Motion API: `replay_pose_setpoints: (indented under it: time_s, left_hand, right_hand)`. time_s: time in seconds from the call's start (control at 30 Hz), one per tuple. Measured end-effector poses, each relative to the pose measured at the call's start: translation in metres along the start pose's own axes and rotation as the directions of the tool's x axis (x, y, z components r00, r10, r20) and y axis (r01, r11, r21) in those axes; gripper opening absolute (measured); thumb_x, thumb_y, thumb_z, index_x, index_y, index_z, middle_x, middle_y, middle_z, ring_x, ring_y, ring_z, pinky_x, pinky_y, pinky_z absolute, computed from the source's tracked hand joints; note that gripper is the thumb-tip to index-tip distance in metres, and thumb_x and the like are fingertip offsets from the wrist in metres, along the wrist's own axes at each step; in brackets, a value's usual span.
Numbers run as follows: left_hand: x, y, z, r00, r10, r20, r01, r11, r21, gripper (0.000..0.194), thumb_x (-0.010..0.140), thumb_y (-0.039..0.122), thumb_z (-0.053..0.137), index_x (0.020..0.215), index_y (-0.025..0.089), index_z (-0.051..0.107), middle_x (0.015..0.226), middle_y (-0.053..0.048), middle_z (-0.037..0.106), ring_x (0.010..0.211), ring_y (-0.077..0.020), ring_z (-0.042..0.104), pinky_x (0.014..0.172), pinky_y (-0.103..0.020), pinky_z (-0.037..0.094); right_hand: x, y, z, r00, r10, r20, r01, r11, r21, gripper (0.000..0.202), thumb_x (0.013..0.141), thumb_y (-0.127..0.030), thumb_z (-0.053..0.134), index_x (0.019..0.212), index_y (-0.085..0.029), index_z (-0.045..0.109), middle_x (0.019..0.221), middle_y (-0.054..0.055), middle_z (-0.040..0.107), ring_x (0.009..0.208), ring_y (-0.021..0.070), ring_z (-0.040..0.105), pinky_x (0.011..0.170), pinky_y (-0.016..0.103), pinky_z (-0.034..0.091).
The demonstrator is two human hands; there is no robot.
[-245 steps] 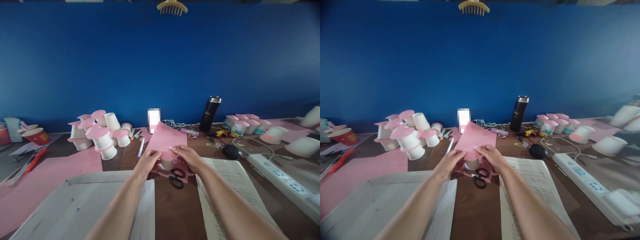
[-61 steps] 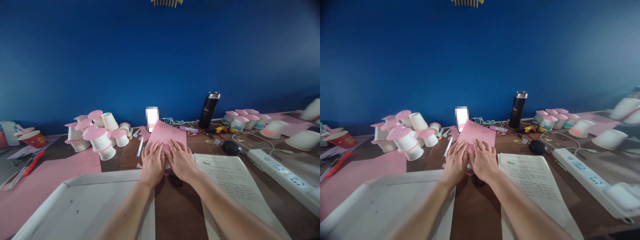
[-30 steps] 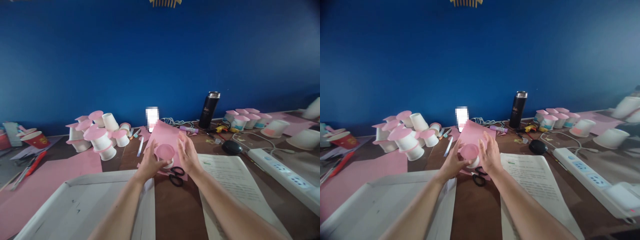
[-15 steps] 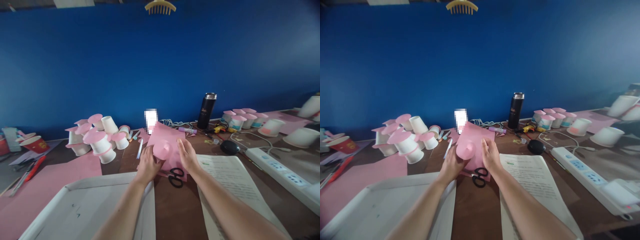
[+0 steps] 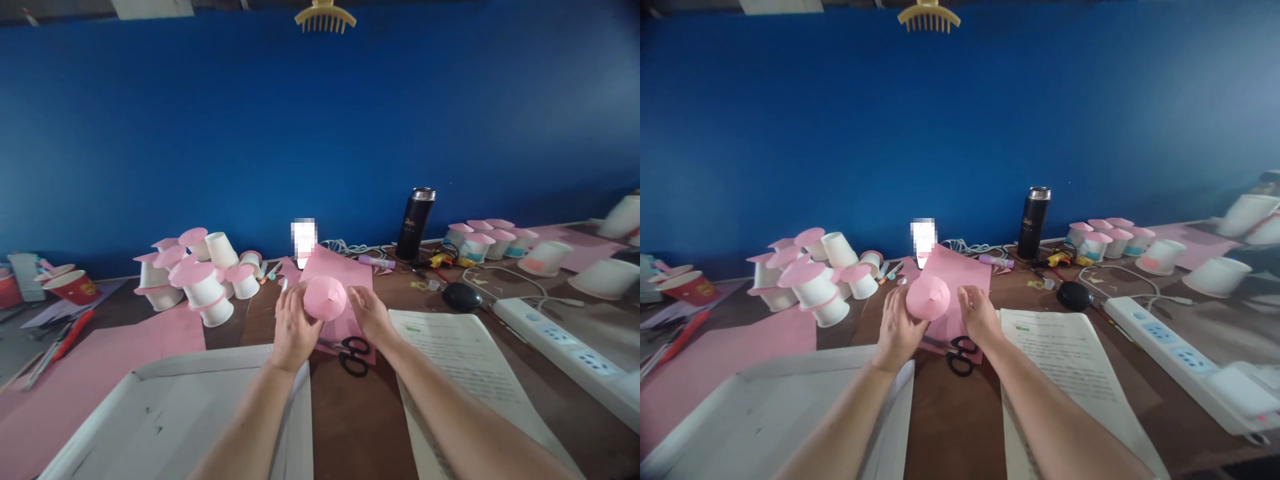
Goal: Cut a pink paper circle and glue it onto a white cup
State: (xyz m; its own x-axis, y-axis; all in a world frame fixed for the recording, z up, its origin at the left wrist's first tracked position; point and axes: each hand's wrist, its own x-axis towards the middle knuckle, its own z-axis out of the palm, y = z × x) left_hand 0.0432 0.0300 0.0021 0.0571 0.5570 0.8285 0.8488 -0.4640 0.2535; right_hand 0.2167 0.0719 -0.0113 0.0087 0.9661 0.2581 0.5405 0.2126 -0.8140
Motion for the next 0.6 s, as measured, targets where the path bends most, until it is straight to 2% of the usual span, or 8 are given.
replay_pose_setpoints:
  time_s: [0.1,0.2,0.3,0.37,0.47,0.6]
  left_hand:
    - [-0.001,-0.002,0.001,1.0,0.0,0.008,0.0,1.0,0.031,0.055,0.072,0.018,0.064,0.122,0.014,0.042,0.112,-0.015,0.058,0.11,-0.0294,0.051,0.095,-0.047,0.041]
    - [-0.003,-0.004,0.003,1.0,-0.023,0.017,0.022,0.996,0.083,0.056,0.072,0.022,0.064,0.122,0.012,0.042,0.111,-0.016,0.058,0.11,-0.0307,0.05,0.094,-0.047,0.041]
    - [-0.003,-0.004,0.004,0.997,-0.068,0.03,0.063,0.989,0.137,0.053,0.073,0.027,0.063,0.12,0.013,0.043,0.109,-0.016,0.059,0.109,-0.0318,0.05,0.094,-0.047,0.04]
    - [-0.003,-0.004,0.003,0.995,-0.087,0.046,0.078,0.983,0.167,0.05,0.075,0.029,0.061,0.119,0.013,0.045,0.108,-0.016,0.059,0.108,-0.0325,0.051,0.093,-0.047,0.04]
    - [-0.005,-0.003,0.004,0.99,-0.109,0.084,0.09,0.974,0.207,0.05,0.075,0.029,0.061,0.119,0.011,0.045,0.107,-0.016,0.059,0.108,-0.033,0.051,0.094,-0.047,0.039]
    - [-0.007,-0.003,0.006,0.989,-0.086,0.116,0.056,0.97,0.236,0.056,0.074,0.026,0.058,0.126,0.01,0.041,0.112,-0.017,0.056,0.112,-0.0342,0.048,0.096,-0.049,0.036]
  right_hand:
    - [-0.001,-0.001,0.0,1.0,-0.011,0.017,0.011,1.0,-0.008,0.04,0.09,-0.051,0.037,0.097,-0.022,0.063,0.092,0.007,0.066,0.087,0.0222,0.061,0.075,0.033,0.043]
    - [-0.002,-0.002,0.0,0.999,-0.049,0.001,0.049,0.997,0.06,0.042,0.091,-0.052,0.034,0.098,-0.022,0.062,0.089,0.006,0.067,0.085,0.0221,0.061,0.076,0.034,0.045]
    - [-0.005,-0.005,0.0,0.993,-0.102,-0.065,0.112,0.977,0.181,0.039,0.091,-0.051,0.037,0.108,-0.022,0.057,0.098,0.006,0.066,0.09,0.0211,0.062,0.08,0.036,0.047]
    - [-0.008,-0.009,-0.001,0.977,-0.173,-0.126,0.197,0.958,0.209,0.041,0.088,-0.049,0.044,0.116,-0.021,0.051,0.109,0.009,0.062,0.095,0.0207,0.061,0.083,0.037,0.048]
    - [-0.015,-0.017,-0.002,0.931,-0.325,-0.165,0.346,0.931,0.119,0.057,0.082,-0.049,0.055,0.129,-0.02,0.041,0.123,0.013,0.053,0.108,0.024,0.054,0.091,0.042,0.046]
    - [-0.024,-0.029,-0.004,0.89,-0.439,-0.122,0.435,0.898,-0.061,0.076,0.079,-0.052,0.059,0.139,-0.018,0.028,0.134,0.016,0.043,0.124,0.0292,0.041,0.102,0.049,0.037]
